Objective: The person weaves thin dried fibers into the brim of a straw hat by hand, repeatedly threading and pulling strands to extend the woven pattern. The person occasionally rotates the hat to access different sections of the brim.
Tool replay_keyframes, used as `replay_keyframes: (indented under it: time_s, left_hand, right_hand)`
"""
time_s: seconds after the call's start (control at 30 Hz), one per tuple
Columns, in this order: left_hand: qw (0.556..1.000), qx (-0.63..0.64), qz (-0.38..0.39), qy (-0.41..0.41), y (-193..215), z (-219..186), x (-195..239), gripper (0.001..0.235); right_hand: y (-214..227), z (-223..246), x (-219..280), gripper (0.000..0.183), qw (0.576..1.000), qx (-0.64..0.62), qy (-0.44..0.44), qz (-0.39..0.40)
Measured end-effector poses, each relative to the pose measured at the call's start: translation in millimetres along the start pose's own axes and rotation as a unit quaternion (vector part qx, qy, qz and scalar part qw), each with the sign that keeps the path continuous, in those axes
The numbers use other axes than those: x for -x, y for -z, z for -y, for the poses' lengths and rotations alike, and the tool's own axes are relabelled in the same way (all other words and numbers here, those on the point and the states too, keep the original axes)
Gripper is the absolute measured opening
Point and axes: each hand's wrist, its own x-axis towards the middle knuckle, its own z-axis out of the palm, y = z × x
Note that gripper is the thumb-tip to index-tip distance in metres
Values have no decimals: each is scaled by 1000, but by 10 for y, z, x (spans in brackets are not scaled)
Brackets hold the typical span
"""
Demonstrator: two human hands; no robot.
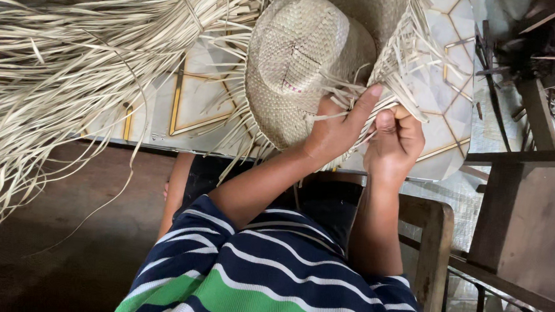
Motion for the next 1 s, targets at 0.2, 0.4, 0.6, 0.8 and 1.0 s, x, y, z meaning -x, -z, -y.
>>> replay_keyframes:
  time_s: [0.2, 0.4, 0.6, 0.8, 1.0]
  left_hand:
    - [999, 5, 4, -49, -58, 201, 89, 21]
    - [992, -17, 16, -122, -73, -104, -3, 23]
    - [991, -8, 15, -131, -37, 90, 46, 21]
    - [987, -15, 21, -161, -57, 191, 50, 17]
    - [988, -19, 22, -149, -19, 262, 64, 16]
  right_hand:
    - [41, -144, 53, 18, 998, -36, -37, -43]
    - [110, -77, 36, 13, 991, 135, -3, 1]
    - [204, 130, -33, 18, 989, 134, -6, 56]
    - [154, 275, -38, 10, 987, 133, -31, 85]
    - [209, 171, 46, 9, 986, 141, -21, 87]
